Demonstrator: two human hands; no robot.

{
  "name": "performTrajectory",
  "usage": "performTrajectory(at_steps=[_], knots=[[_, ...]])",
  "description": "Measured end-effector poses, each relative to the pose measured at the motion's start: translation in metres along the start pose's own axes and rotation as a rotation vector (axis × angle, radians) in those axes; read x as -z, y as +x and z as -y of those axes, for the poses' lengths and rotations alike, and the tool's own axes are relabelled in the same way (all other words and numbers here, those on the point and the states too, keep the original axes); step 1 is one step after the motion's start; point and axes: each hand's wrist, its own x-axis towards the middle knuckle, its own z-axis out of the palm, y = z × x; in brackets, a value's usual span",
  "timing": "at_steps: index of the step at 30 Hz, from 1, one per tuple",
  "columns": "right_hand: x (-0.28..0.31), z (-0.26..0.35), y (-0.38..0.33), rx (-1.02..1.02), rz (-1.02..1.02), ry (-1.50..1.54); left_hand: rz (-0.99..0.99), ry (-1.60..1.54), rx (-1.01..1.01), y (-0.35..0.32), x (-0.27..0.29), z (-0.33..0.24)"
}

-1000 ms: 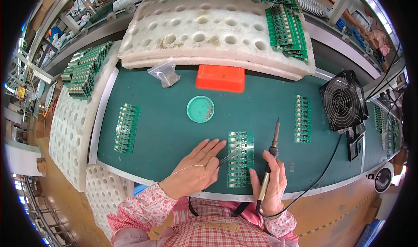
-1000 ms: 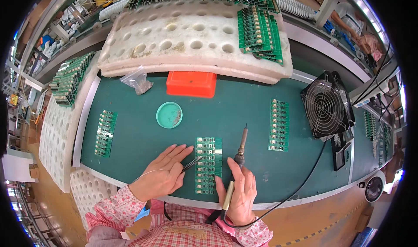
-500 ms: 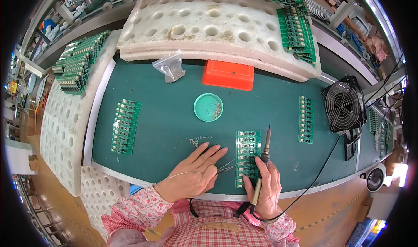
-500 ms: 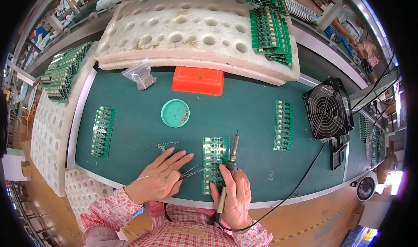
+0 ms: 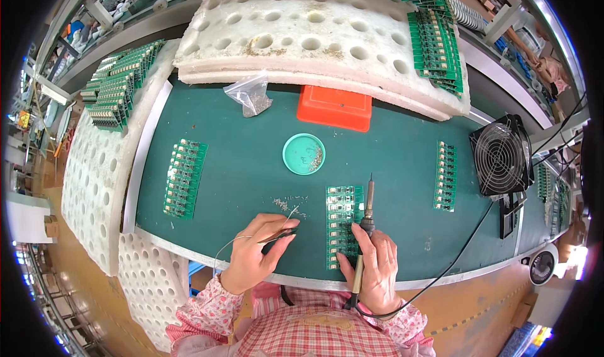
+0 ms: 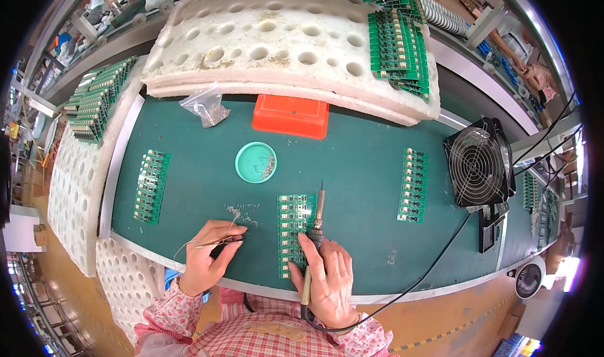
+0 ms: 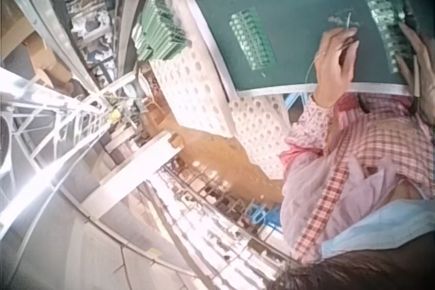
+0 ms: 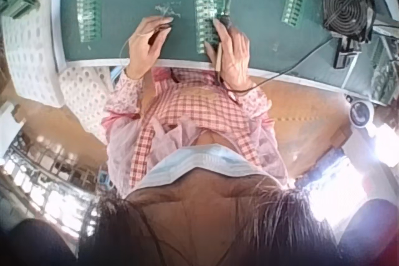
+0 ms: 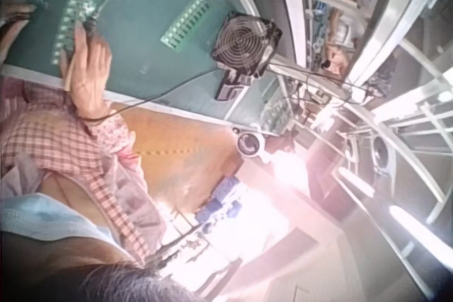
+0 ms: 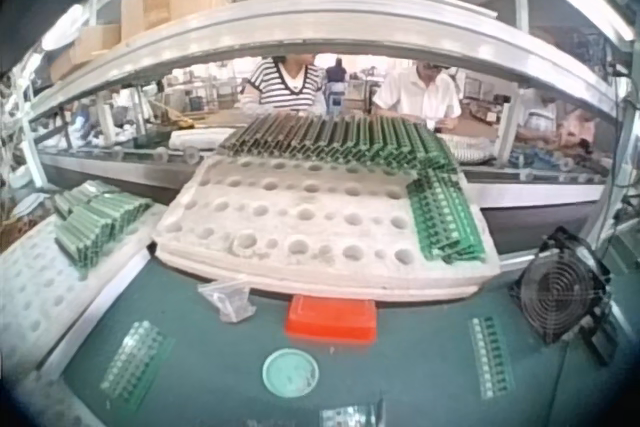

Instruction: The person solders electronic components onto a printed circuit board using a soldering iron and tweezers.

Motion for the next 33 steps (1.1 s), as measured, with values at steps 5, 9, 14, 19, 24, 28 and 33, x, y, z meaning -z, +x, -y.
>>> performTrajectory(at_steps=[5, 9, 14, 19, 24, 28, 33], knots=[[0.008, -0.012, 0.002, 0.035, 0.024, 0.017, 0.044, 0.185, -0.001, 0.002, -0.004, 0.001], [0.014, -0.016, 0.007, -0.045, -0.04, 0.098, 0.016, 0.163, -0.078, 0.013, -0.013, 0.007], [0.01, -0.023, 0.003, -0.073, -0.088, 0.115, 0.006, 0.193, -0.053, 0.015, -0.016, 0.005], [0.011, -0.024, 0.005, -0.062, -0.074, 0.099, -0.017, 0.224, -0.044, 0.016, -0.018, 0.005], [0.01, -0.022, 0.004, -0.069, -0.075, 0.093, -0.009, 0.221, -0.03, 0.014, -0.018, 0.005], [0.01, -0.022, 0.005, -0.072, -0.07, 0.098, -0.009, 0.241, -0.08, 0.013, -0.017, 0.008], [0.011, -0.023, 0.005, -0.076, -0.061, 0.082, -0.021, 0.237, -0.096, 0.014, -0.019, 0.01]])
